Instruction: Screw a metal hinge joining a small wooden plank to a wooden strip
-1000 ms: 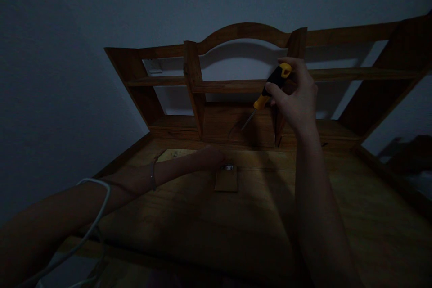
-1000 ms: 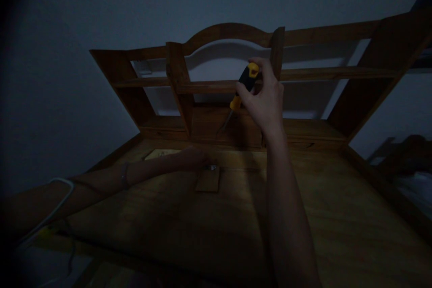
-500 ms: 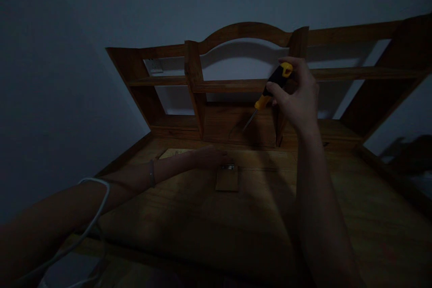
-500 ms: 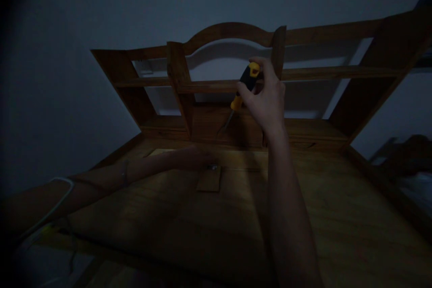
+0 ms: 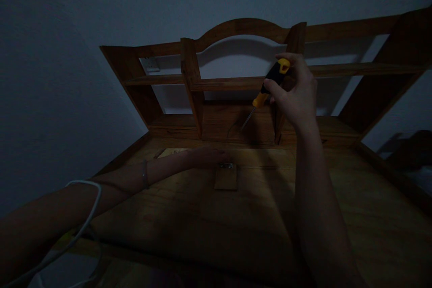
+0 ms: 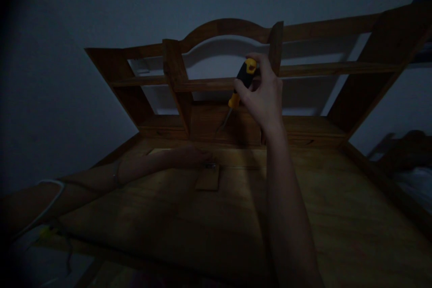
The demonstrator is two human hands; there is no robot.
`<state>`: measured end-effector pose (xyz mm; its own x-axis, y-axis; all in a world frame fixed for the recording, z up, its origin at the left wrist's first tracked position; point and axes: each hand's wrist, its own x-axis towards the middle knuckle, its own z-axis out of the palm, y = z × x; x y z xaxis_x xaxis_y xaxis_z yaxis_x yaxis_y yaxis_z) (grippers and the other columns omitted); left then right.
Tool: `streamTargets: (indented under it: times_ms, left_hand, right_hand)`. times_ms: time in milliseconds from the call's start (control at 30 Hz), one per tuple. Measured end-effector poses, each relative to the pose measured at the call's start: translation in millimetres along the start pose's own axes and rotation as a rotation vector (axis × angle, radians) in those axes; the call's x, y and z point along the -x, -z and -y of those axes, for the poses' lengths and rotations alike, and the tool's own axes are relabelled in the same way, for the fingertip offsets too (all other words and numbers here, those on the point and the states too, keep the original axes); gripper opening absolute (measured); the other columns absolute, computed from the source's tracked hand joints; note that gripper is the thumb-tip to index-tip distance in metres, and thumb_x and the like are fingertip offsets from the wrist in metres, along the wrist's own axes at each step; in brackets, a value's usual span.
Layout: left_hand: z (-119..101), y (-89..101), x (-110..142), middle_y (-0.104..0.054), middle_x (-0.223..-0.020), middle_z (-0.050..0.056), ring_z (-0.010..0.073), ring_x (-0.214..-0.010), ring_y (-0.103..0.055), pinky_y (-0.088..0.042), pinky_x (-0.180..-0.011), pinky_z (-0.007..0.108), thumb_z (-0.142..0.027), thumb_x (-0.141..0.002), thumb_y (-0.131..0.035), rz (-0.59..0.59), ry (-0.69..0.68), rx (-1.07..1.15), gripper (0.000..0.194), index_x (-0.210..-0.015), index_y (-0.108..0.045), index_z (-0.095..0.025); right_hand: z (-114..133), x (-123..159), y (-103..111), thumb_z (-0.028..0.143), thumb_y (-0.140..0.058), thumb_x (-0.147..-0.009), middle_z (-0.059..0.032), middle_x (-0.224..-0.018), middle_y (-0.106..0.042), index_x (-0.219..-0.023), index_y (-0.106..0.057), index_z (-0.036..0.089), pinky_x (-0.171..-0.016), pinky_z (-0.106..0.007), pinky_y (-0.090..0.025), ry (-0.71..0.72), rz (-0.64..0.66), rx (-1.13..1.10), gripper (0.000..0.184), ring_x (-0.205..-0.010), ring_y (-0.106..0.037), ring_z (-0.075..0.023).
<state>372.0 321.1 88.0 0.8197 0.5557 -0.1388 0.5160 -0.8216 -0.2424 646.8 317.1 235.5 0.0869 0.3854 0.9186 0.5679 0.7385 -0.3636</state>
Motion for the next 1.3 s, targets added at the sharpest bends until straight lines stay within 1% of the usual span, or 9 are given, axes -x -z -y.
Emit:
streamTargets:
  times_ms: [133,267,367,500,667,933,1100,1200,1300]
  left_hand:
    - [-1.7,-3.5,-5.4,-0.074,-0.104,0.006,0.0186,-0.08,-0.065,-0.038,-0.065,0.03,-0.018,-0.099,-0.047,-0.025,-0.02,-0.058,0.04,-0.138,-0.051,-0.02]
    - [-7.4,4.6,-11.1,-0.075,-0.089,0.006,0.0198,-0.075,-0.066,-0.039,-0.064,0.03,-0.025,-0.098,-0.05,-0.011,0.017,-0.082,0.022,-0.106,-0.07,-0.021]
    - [-10.1,9.0,-13.2,-0.074,-0.086,0.007,0.0206,-0.074,-0.067,-0.038,-0.061,0.029,-0.028,-0.098,-0.05,0.036,0.104,-0.117,0.025,-0.094,-0.073,-0.02]
    - [-5.8,6.2,-10.6,-0.075,-0.098,0.008,0.0228,-0.082,-0.069,-0.039,-0.062,0.029,-0.025,-0.099,-0.048,0.033,0.099,-0.072,0.025,-0.108,-0.071,-0.022]
    - [3.1,1.2,-2.3,-0.07,-0.121,0.008,0.0188,-0.092,-0.067,-0.041,-0.071,0.027,-0.023,-0.099,-0.048,0.034,0.01,0.044,0.045,-0.143,-0.043,-0.019]
    - [-2.9,-8.6,-7.8,-0.072,-0.097,0.008,0.0189,-0.079,-0.064,-0.039,-0.069,0.03,-0.021,-0.101,-0.043,-0.061,-0.022,-0.045,0.025,-0.121,-0.055,-0.014]
    - [-6.2,-12.2,-9.7,-0.071,-0.089,0.009,0.0205,-0.077,-0.064,-0.039,-0.07,0.031,-0.02,-0.102,-0.038,-0.071,-0.002,-0.102,0.024,-0.114,-0.058,-0.014]
    - [-3.7,-8.1,-6.2,-0.071,-0.09,0.007,0.0206,-0.078,-0.064,-0.039,-0.07,0.032,-0.022,-0.101,-0.04,-0.077,-0.021,-0.093,0.022,-0.114,-0.057,-0.017]
    - [-0.1,-3.2,-2.2,-0.07,-0.106,0.008,0.0204,-0.087,-0.064,-0.04,-0.073,0.031,-0.022,-0.1,-0.045,-0.091,-0.091,-0.084,0.024,-0.12,-0.055,-0.017]
  right_hand:
    - [-1.5,-0.1,-1.5,0.03,-0.067,-0.079,-0.0034,-0.099,-0.069,-0.114,-0.057,0.031,-0.068,-0.038,-0.054,0.006,0.002,0.01,0.037,-0.084,-0.067,-0.0262]
    - [-2.3,-0.2,-1.9,0.029,-0.066,-0.079,-0.0029,-0.1,-0.068,-0.116,-0.057,0.031,-0.067,-0.038,-0.055,0.017,0.0,0.011,0.038,-0.081,-0.067,-0.0255]
    - [-2.7,-0.2,-1.1,0.029,-0.066,-0.079,-0.0032,-0.103,-0.068,-0.116,-0.057,0.031,-0.067,-0.038,-0.055,0.019,0.006,0.013,0.038,-0.082,-0.067,-0.0255]
    - [-3.6,0.7,-0.2,0.029,-0.066,-0.08,-0.0033,-0.104,-0.068,-0.118,-0.056,0.031,-0.068,-0.038,-0.056,0.019,0.014,0.011,0.039,-0.082,-0.067,-0.0253]
    - [-1.2,2.2,0.6,0.03,-0.065,-0.082,-0.003,-0.101,-0.068,-0.12,-0.055,0.031,-0.066,-0.037,-0.055,0.013,0.015,0.011,0.039,-0.078,-0.066,-0.024]
    - [0.9,1.2,0.5,0.027,-0.066,-0.079,-0.0021,-0.099,-0.068,-0.117,-0.057,0.031,-0.067,-0.038,-0.055,0.008,0.004,-0.005,0.039,-0.079,-0.067,-0.0245]
    - [6.0,0.2,3.4,0.028,-0.066,-0.078,-0.0029,-0.101,-0.069,-0.113,-0.058,0.032,-0.071,-0.039,-0.055,-0.003,0.002,0.033,0.036,-0.086,-0.067,-0.0263]
    - [7.1,0.8,4.6,0.029,-0.065,-0.079,-0.0034,-0.103,-0.069,-0.115,-0.057,0.033,-0.07,-0.039,-0.056,-0.007,0.01,0.055,0.036,-0.087,-0.066,-0.0267]
    - [4.3,2.0,3.8,0.03,-0.064,-0.081,-0.0032,-0.104,-0.068,-0.117,-0.056,0.034,-0.068,-0.04,-0.056,-0.002,0.017,0.049,0.037,-0.086,-0.066,-0.0264]
